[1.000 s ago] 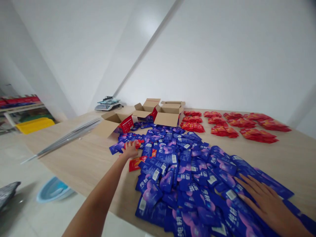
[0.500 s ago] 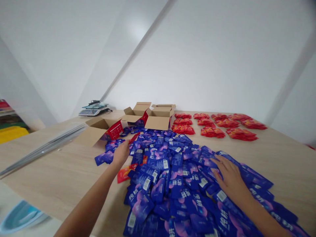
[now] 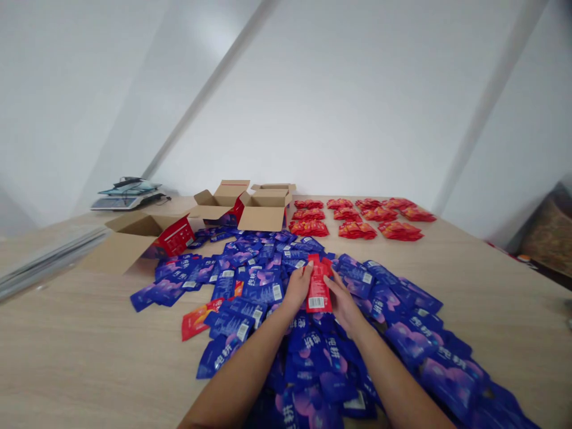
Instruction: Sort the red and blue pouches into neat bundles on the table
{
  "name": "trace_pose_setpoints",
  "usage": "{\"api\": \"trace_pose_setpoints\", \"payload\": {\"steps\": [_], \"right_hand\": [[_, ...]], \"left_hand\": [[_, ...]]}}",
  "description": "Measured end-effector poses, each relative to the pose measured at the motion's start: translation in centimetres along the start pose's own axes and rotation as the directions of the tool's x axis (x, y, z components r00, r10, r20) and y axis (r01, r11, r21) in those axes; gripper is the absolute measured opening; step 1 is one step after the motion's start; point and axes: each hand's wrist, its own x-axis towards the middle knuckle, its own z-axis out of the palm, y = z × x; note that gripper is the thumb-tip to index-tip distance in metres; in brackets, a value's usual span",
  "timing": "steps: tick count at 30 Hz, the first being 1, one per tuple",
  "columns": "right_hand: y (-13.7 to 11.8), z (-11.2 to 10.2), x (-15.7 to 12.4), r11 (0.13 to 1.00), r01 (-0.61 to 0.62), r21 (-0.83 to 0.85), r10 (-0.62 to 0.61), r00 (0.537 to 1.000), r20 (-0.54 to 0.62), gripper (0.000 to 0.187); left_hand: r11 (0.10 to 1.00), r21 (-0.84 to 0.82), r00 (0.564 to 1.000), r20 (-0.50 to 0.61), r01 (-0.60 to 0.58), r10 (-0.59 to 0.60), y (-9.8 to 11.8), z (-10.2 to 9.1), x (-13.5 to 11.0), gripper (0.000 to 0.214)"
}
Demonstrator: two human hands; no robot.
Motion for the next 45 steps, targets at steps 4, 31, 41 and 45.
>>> {"api": "trace_pose_setpoints", "payload": {"steps": [4,31,41,45], "right_hand": [[-0.3,0.0,-0.3,0.983,0.003,0.184,0.000,1.000,-0.014,0.064],[1.8,-3.1,0.4,0.063,0.469,-0.881,-0.639,0.697,0.325,0.063],[-0.4,-3.0,0.5,0.657,0.242,-0.714,-0.370,0.928,-0.027,0.043],[-1.1,-2.7,-0.1,0.880,0.104,-0.463,-0.103,0.994,0.027,0.036]], "left_hand": [[0.998,-0.043,0.999,-0.031,-0.042,0.040,0.1,1.4,0.2,0.055],[0.947,-0.319,0.999,0.008,-0.043,0.048,2.9,6.0,-1.2,0.046],[0.819,-0.564,0.986,0.166,0.102,-0.008,4.8,2.8,-0.6,0.045],[0.837,-0.534,0.988,0.147,0.120,-0.048,5.0,3.0,-0.8,0.036]]}}
